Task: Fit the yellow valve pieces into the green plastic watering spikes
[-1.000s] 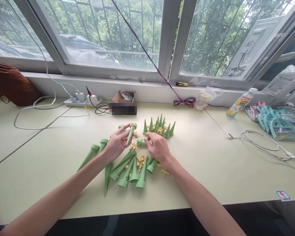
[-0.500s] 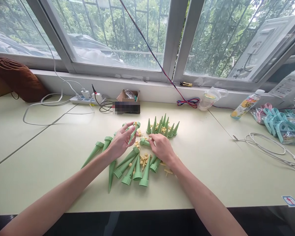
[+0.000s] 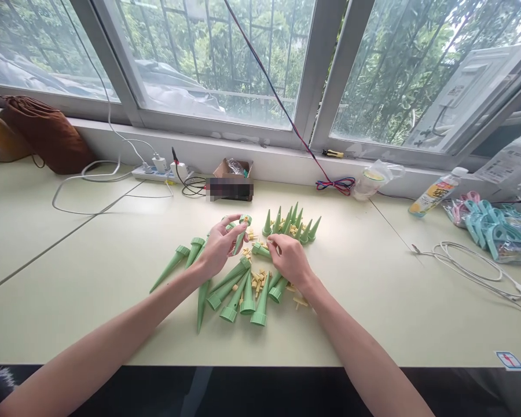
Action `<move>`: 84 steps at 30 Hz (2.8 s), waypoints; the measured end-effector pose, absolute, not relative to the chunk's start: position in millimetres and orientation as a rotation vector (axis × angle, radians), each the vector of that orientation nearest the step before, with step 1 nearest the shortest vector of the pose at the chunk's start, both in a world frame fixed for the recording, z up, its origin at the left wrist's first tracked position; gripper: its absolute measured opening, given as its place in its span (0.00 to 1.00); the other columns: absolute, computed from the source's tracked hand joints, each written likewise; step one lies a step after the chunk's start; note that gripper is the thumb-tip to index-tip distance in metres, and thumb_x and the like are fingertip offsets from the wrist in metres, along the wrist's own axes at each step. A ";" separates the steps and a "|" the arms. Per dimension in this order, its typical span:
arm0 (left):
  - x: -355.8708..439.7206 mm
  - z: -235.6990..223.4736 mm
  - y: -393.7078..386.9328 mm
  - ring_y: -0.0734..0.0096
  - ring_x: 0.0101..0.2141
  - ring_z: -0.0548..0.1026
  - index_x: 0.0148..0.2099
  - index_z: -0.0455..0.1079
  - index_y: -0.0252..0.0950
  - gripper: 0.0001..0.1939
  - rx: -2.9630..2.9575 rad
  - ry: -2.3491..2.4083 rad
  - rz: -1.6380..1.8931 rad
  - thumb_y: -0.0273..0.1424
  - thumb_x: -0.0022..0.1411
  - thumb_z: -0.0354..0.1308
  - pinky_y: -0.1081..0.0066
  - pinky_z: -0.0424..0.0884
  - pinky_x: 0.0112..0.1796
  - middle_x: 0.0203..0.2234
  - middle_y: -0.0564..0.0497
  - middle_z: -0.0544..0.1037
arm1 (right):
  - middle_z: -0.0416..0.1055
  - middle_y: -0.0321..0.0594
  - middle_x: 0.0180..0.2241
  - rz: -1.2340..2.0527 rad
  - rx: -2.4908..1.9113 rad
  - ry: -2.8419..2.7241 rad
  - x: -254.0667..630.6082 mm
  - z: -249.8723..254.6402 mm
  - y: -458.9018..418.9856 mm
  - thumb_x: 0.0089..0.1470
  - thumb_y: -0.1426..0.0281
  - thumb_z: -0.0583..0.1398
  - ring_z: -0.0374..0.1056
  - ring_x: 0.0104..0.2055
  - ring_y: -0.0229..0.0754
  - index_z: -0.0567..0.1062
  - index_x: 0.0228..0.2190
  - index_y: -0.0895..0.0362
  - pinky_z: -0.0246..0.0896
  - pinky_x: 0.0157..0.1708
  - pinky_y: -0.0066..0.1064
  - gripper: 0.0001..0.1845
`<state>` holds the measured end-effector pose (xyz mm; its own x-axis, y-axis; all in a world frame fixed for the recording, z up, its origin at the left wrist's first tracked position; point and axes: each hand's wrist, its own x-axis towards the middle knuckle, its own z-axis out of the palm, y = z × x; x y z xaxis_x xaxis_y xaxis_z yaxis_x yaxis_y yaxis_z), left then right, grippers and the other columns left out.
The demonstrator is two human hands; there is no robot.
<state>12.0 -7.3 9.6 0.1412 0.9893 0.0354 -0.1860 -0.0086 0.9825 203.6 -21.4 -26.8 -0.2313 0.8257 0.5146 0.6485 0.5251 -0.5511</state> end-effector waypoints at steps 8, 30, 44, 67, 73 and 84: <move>15.9 15.5 -11.5 0.82 0.15 0.58 0.55 0.63 0.33 0.31 1.208 0.962 1.261 0.42 0.54 0.66 0.78 0.54 0.17 0.20 0.55 0.74 | 0.76 0.43 0.33 0.152 -1.172 -1.995 202.8 -22.9 -22.9 0.64 0.70 0.55 0.68 0.28 0.40 0.76 0.39 0.59 0.64 0.32 0.31 0.10; 13.6 5.0 -0.6 0.80 0.16 0.64 0.51 0.61 0.36 0.27 1.069 1.034 1.467 0.41 0.53 0.66 0.80 0.59 0.19 0.18 0.59 0.70 | 0.73 0.45 0.34 -0.119 -1.163 -2.922 147.2 11.0 14.4 0.49 0.89 0.58 0.63 0.36 0.43 0.77 0.32 0.62 0.56 0.35 0.31 0.14; 11.2 4.5 0.4 0.81 0.16 0.61 0.52 0.62 0.37 0.28 1.049 1.049 1.483 0.42 0.54 0.66 0.80 0.59 0.19 0.18 0.60 0.69 | 0.72 0.48 0.36 -0.225 -1.337 -2.752 141.3 8.0 5.0 0.53 0.88 0.56 0.65 0.39 0.47 0.72 0.39 0.62 0.61 0.32 0.31 0.15; 7.0 -0.1 -10.9 0.78 0.19 0.57 0.56 0.64 0.42 0.22 1.812 1.202 1.405 0.37 0.62 0.61 0.77 0.59 0.23 0.18 0.62 0.58 | 0.68 0.41 0.35 0.187 -1.029 -1.908 189.4 -18.3 -25.8 0.66 0.73 0.51 0.66 0.34 0.41 0.65 0.42 0.56 0.62 0.33 0.31 0.04; 6.9 -1.9 -11.2 0.79 0.20 0.58 0.57 0.65 0.42 0.21 1.949 1.205 1.409 0.36 0.62 0.61 0.77 0.61 0.24 0.20 0.60 0.61 | 0.67 0.41 0.35 0.193 -1.058 -1.959 189.4 -15.2 -26.5 0.67 0.73 0.49 0.64 0.32 0.40 0.64 0.40 0.56 0.61 0.32 0.30 0.05; 7.5 -0.8 -14.5 0.79 0.19 0.57 0.57 0.69 0.41 0.20 2.081 1.191 1.424 0.35 0.62 0.60 0.77 0.61 0.23 0.20 0.59 0.61 | 0.67 0.41 0.35 0.203 -1.092 -1.956 186.8 -18.8 -28.4 0.67 0.71 0.48 0.64 0.30 0.39 0.65 0.41 0.56 0.62 0.31 0.29 0.06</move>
